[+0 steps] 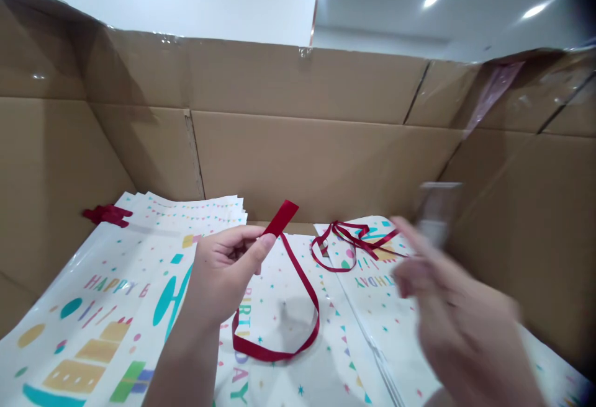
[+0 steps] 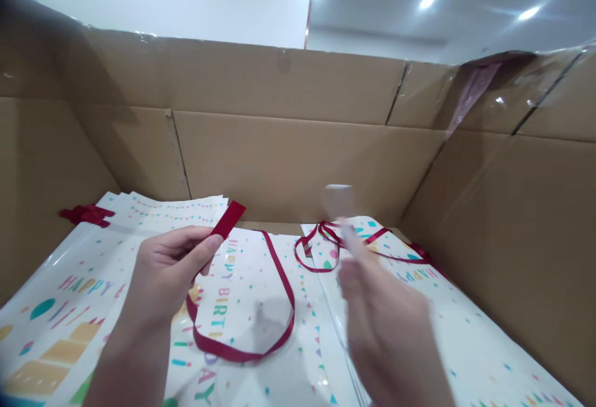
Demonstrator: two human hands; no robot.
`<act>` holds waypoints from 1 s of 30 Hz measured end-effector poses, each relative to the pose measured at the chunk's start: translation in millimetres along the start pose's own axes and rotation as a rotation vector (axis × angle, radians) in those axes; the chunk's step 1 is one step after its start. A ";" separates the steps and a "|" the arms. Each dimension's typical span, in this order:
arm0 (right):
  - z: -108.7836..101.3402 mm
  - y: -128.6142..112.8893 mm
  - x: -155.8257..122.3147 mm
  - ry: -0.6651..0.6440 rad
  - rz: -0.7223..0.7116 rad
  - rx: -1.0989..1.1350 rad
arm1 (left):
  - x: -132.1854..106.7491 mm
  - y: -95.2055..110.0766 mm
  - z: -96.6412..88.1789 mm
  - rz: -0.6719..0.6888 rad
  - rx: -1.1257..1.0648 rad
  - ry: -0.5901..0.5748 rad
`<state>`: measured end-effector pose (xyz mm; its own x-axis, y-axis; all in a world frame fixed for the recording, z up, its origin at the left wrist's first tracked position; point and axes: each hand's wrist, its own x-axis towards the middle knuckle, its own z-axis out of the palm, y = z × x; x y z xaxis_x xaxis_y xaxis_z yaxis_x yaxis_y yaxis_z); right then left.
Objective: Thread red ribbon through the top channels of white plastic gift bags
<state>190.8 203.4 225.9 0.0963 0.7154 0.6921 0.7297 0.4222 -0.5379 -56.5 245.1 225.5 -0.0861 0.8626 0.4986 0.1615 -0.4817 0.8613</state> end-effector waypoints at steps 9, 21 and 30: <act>37.1 -11.4 11.2 -0.411 -0.047 -0.156 | -3.8 4.6 10.8 0.082 0.064 -0.059; 33.7 -12.2 14.8 -0.670 -0.064 -0.076 | -1.9 2.6 13.0 0.023 0.004 -0.066; 5.8 -46.8 -31.5 -0.938 0.161 0.549 | -34.3 32.4 3.0 -0.080 -0.313 -0.248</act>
<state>149.7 164.3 226.5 -0.5594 0.8251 0.0791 0.3318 0.3103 -0.8908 -45.3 200.4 236.0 0.1600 0.8918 0.4231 -0.1460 -0.4026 0.9037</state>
